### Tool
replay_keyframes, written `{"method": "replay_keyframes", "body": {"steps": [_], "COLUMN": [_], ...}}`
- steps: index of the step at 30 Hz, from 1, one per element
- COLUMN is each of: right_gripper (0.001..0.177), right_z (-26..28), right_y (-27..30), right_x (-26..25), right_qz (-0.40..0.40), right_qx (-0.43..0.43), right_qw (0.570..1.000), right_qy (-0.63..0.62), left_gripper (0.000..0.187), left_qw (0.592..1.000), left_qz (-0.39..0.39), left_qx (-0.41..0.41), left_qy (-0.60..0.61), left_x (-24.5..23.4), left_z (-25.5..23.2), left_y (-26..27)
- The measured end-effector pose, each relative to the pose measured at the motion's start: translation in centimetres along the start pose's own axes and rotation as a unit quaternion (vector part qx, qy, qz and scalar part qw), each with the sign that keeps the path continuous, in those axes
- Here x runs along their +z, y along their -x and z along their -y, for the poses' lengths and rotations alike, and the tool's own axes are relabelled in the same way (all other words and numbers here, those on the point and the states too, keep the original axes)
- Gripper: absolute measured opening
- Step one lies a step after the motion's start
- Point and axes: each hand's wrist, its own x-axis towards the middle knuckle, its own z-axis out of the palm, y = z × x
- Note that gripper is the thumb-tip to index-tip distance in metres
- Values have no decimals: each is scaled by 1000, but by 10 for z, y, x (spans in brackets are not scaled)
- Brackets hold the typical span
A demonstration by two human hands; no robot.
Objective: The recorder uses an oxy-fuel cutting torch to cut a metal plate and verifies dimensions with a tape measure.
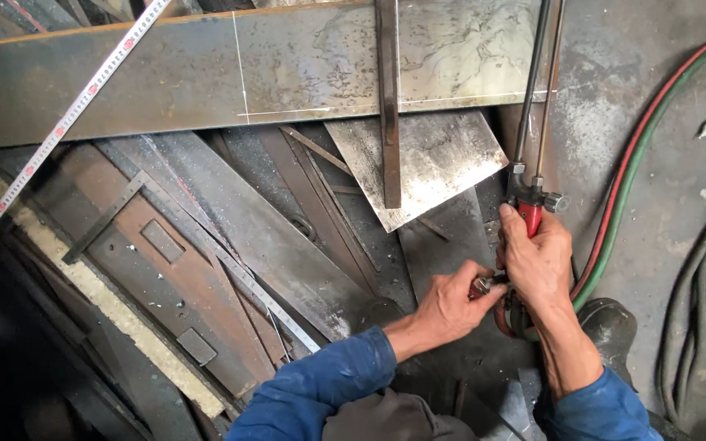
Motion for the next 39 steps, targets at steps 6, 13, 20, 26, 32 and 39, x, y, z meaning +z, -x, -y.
{"method": "replay_keyframes", "body": {"steps": [6, 13, 20, 26, 32, 39], "right_gripper": [37, 36, 25, 20, 21, 19], "right_z": [-8, -36, -29, -19, -16, -25], "right_y": [15, 49, 59, 73, 72, 61], "right_x": [-15, -8, -4, 0, 4, 3], "right_qz": [-11, -10, -10, -3, 1, -17], "right_qx": [27, -93, -122, -103, -82, -65], "right_qw": [994, 976, 980, 985, 989, 994], "right_qy": [106, 198, 158, 140, 121, 83], "left_gripper": [34, 35, 38, 50, 51, 40], "left_qw": [986, 935, 914, 909, 935, 934], "left_qz": [-114, -136, -126, -144, -261, -279], "left_qx": [-61, 36, 66, 9, 16, 21], "left_qy": [105, 325, 380, 391, 241, 225], "left_x": [-70, -146, -146, -149, -137, -133], "left_z": [20, -29, -25, -45, -27, -39], "left_y": [-82, -157, -199, -217, -239, -223]}}
